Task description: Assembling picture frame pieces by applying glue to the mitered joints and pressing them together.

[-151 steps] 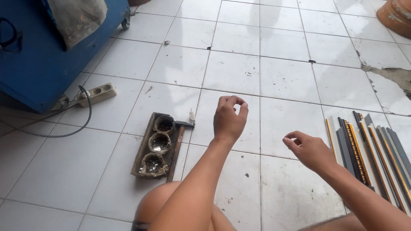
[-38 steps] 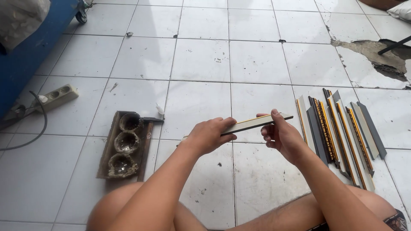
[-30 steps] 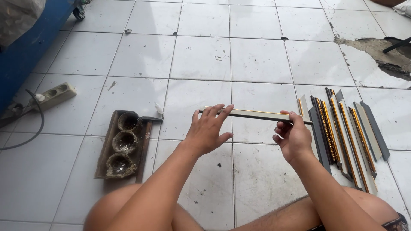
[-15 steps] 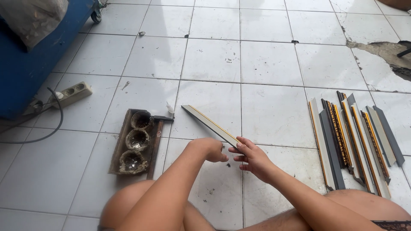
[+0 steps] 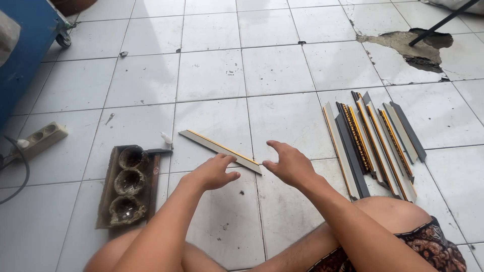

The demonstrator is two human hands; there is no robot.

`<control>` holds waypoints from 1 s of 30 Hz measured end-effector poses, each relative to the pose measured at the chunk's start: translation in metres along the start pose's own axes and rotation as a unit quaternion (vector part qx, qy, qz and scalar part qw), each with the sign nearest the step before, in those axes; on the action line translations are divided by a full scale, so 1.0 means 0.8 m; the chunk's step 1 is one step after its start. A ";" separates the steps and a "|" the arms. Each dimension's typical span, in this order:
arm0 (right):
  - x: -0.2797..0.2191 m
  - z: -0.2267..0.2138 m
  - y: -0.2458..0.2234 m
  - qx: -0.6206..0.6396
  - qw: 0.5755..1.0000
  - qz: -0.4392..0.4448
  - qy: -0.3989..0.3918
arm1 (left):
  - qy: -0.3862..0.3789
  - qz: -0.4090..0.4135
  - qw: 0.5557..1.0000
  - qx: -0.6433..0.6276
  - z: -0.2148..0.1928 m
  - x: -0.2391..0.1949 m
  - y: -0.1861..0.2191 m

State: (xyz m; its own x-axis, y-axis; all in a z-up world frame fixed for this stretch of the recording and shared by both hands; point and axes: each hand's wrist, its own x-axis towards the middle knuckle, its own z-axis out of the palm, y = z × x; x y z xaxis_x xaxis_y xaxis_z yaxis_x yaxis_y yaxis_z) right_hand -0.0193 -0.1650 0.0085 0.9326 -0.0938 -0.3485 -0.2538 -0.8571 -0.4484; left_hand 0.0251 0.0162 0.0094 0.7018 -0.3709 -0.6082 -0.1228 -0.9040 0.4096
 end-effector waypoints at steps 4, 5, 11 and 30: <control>-0.038 -0.106 0.029 0.098 0.993 0.054 0.046 | 0.006 -0.001 1.000 0.003 -0.001 -0.012 0.011; -0.051 -0.129 0.040 0.183 0.978 0.075 0.068 | 0.018 -0.004 1.000 0.001 0.001 -0.010 0.010; -0.050 -0.171 0.238 0.327 0.897 0.225 0.193 | 0.019 0.001 0.996 0.082 0.026 0.026 -0.009; -0.014 -0.080 0.456 -0.089 0.930 0.220 0.279 | 0.025 0.127 0.932 0.340 0.139 0.210 -0.201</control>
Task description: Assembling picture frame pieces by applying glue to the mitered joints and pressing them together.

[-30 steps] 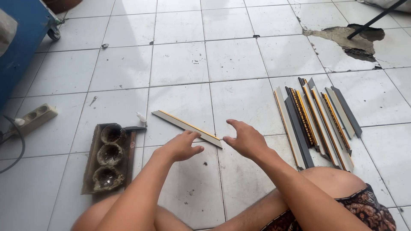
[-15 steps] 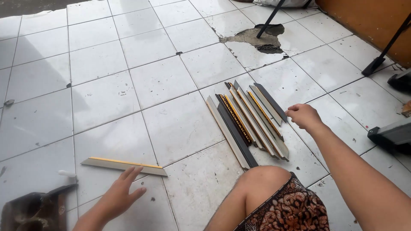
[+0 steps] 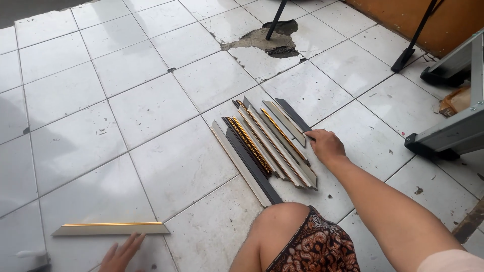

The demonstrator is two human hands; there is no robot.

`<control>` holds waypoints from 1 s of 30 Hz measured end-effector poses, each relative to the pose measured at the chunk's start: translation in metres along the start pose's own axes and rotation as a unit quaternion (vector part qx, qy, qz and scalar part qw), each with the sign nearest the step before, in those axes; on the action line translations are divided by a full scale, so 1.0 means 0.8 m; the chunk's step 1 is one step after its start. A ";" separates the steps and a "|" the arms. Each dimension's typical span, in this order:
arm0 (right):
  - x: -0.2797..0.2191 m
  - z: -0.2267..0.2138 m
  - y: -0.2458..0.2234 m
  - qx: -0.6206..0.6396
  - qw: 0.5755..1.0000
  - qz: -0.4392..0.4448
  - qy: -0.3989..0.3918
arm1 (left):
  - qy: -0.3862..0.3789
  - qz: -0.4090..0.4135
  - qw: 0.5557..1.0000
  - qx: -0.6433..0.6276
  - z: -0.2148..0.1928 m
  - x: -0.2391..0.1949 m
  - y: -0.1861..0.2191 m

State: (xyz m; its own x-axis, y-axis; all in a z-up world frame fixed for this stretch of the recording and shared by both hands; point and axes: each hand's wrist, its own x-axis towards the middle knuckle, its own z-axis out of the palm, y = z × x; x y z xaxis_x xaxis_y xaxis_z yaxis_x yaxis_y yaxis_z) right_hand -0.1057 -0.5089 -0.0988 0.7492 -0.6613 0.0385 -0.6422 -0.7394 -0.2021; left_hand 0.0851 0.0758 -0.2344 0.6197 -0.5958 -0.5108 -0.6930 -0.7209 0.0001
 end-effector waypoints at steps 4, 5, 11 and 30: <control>-0.002 -0.013 0.009 0.007 0.996 0.084 -0.012 | -0.031 0.001 0.999 -0.044 -0.025 0.006 0.009; -0.003 -0.019 0.008 0.057 0.988 0.143 -0.020 | -0.075 -0.028 0.997 -0.022 -0.038 0.006 0.017; 0.002 -0.035 -0.019 0.496 0.798 0.341 0.020 | -0.114 -0.132 0.983 -0.055 -0.122 -0.037 0.069; -0.116 0.043 -0.360 0.427 0.820 0.073 -0.374 | -0.079 -0.094 0.951 -0.284 -0.233 -0.179 0.124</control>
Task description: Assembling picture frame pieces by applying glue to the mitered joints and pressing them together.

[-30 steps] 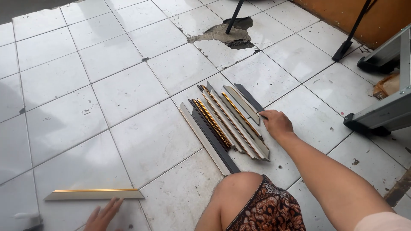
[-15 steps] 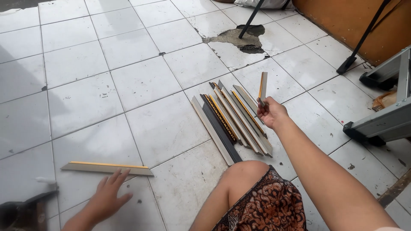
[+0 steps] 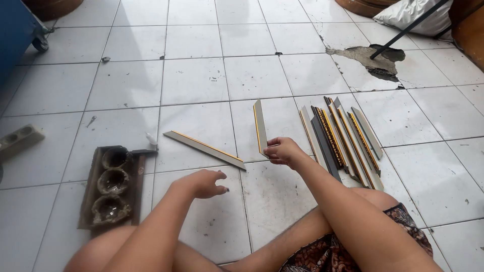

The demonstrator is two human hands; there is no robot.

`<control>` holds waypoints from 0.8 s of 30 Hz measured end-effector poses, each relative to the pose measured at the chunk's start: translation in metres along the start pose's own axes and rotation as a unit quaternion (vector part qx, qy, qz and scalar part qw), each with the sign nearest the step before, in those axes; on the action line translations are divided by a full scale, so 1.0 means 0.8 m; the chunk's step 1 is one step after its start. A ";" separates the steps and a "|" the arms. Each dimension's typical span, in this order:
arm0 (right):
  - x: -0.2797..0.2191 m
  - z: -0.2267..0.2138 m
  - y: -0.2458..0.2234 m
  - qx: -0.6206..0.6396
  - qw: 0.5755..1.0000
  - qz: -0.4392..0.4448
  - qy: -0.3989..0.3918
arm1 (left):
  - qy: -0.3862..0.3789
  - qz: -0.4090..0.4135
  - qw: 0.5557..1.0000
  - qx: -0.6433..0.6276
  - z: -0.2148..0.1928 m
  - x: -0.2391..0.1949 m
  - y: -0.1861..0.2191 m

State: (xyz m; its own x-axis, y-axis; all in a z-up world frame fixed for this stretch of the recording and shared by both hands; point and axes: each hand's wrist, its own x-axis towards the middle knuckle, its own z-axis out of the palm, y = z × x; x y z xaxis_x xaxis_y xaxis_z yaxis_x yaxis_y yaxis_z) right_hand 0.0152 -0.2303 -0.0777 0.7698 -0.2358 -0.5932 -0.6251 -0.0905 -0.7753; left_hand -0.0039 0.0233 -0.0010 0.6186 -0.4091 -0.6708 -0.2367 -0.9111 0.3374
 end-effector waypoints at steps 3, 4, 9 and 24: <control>0.009 0.031 0.028 -0.020 0.999 0.023 0.031 | 0.020 0.029 0.999 0.030 0.009 0.014 -0.012; 0.000 0.040 0.030 -0.022 0.999 0.023 0.027 | 0.020 0.025 0.999 0.027 0.008 0.015 -0.012; -0.039 0.063 0.022 -0.087 0.992 -0.018 0.090 | -0.019 -0.005 0.999 0.035 0.005 0.029 -0.012; -0.030 0.082 -0.010 -0.167 0.972 -0.112 0.122 | -0.031 -0.035 0.999 0.023 0.014 0.086 -0.029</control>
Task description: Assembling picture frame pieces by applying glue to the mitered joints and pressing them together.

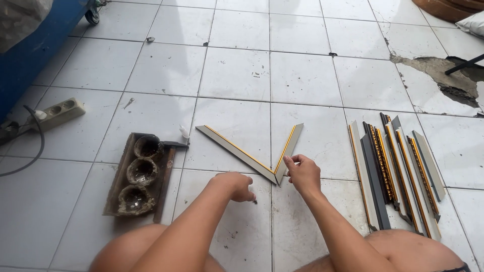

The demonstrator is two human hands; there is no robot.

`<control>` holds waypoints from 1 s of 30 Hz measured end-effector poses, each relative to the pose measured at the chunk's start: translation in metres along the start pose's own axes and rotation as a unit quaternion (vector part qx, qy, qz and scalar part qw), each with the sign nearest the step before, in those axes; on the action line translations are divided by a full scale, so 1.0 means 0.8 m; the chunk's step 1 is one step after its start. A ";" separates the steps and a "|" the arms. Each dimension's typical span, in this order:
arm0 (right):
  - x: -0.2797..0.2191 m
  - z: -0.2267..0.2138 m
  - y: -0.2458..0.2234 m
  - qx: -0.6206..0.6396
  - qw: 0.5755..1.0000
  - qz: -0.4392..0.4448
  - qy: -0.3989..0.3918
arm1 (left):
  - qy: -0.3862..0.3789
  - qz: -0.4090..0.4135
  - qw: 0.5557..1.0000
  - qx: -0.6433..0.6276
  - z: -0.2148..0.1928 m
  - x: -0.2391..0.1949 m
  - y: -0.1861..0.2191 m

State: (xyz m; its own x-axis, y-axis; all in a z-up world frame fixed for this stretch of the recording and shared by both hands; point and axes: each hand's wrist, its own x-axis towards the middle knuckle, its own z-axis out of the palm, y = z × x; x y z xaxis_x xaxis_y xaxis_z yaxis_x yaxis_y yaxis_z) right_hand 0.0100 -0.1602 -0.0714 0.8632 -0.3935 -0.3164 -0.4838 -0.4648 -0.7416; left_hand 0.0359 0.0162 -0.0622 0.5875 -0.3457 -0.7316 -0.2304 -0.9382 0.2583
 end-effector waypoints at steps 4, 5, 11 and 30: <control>0.007 0.020 -0.037 0.034 0.999 -0.033 -0.001 | 0.001 -0.011 1.000 0.006 0.018 0.035 -0.007; 0.005 0.028 -0.051 0.033 0.998 -0.058 -0.017 | -0.025 -0.010 1.000 0.009 0.014 0.028 -0.005; 0.002 0.101 -0.131 -0.035 0.982 -0.147 -0.114 | -0.061 0.013 0.997 0.051 -0.013 -0.011 0.011; 0.025 0.215 -0.213 -0.269 0.894 -0.309 -0.181 | -0.052 0.004 0.999 -0.002 -0.027 0.011 -0.035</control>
State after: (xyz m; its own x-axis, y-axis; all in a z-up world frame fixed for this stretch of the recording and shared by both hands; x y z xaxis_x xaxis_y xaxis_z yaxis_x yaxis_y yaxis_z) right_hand 0.1342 0.0477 -0.0533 0.9328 0.3075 -0.1879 0.1860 -0.8574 -0.4799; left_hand 0.0641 0.0389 -0.0623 0.5013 -0.3500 -0.7913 -0.2312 -0.9355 0.2673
